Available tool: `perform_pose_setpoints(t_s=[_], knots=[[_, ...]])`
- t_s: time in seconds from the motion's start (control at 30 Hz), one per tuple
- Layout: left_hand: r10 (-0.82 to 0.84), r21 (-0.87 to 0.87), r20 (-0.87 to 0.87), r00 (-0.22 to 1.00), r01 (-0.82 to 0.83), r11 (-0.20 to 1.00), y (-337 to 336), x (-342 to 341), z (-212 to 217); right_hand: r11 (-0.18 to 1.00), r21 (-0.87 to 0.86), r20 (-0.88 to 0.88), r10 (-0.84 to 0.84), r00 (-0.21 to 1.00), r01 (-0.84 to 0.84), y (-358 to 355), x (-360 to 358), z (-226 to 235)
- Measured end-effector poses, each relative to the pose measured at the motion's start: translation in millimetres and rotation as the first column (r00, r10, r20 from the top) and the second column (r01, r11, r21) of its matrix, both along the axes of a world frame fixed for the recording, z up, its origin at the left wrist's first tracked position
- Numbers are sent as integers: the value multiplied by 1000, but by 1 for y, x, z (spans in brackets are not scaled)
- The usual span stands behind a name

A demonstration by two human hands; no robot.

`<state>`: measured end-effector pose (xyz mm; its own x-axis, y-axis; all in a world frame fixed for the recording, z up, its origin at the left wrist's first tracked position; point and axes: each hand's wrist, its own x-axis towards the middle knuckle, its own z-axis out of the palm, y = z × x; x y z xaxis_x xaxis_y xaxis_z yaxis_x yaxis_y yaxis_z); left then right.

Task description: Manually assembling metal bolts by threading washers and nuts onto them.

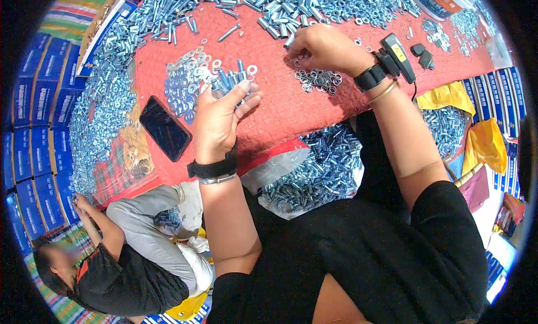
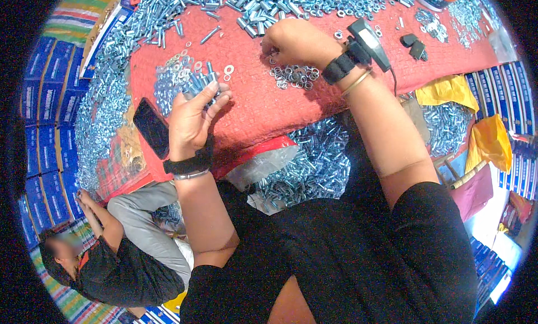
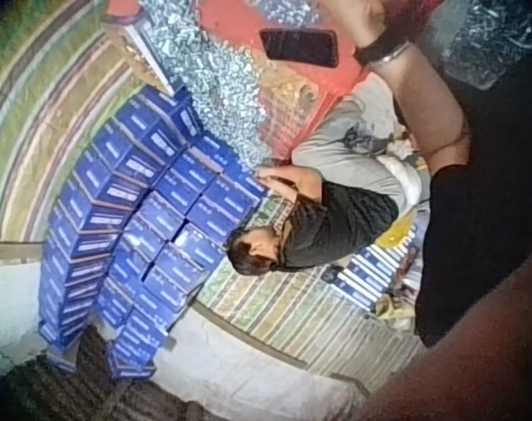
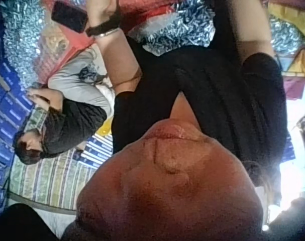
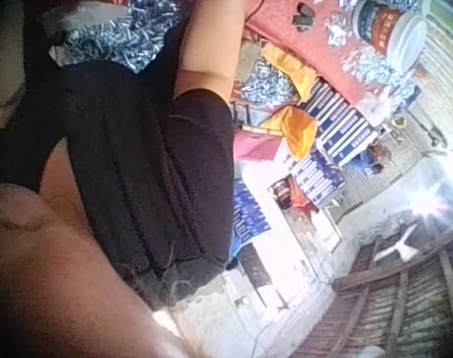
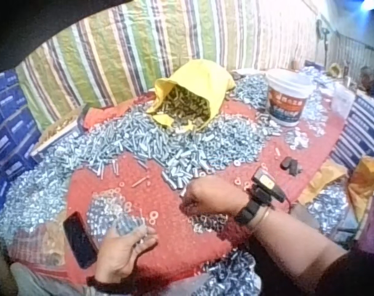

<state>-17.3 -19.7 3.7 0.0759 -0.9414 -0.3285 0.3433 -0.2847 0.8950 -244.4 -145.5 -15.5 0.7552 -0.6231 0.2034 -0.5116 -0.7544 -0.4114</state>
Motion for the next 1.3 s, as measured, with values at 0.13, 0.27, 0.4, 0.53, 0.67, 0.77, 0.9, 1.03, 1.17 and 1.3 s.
perform_pose_setpoints(t_s=[0.13, 0.27, 0.4, 0.53, 0.67, 0.77, 0.9, 1.03, 1.17, 1.3], knots=[[-23, 12, -10, 1000, 23, 1000, 1, 0, 2, 986, -163, -193, -13, 981, -19, 2, 5, -6], [-38, 30, 23, 999, 38, 999, 0, -1, 1, 988, -145, -154, 28, 988, -51, 3, 5, -6], [-68, 39, 61, 996, 65, 997, 0, -9, 5, 998, 63, 150, 17, 989, -27, 1, 9, 0], [-154, 66, 80, 985, 149, 987, -1, -9, 2, 927, 340, 369, 24, 929, -159, 11, 18, 22], [-204, 71, 107, 973, 197, 978, -2, -12, 1, 937, 284, 319, 106, 942, -202, 21, 22, 37], [-234, 61, 87, 968, 229, 971, -4, -12, -2, 958, 172, 341, 163, 926, -231, 21, 23, 34], [-244, 50, 99, 965, 240, 969, -2, -10, -1, 960, 134, 333, 189, 924, -245, 22, 25, 35], [-265, 64, 126, 956, 259, 964, -2, -11, 1, 942, 249, 353, 128, 927, -225, 22, 21, 38], [-257, 60, 119, 959, 251, 966, -1, -11, 0, 862, 391, 390, 161, 906, -322, 22, 23, 35], [-247, 55, 118, 962, 242, 969, -1, -11, 2, 802, 511, 397, 99, 912, -309, 22, 25, 33]])
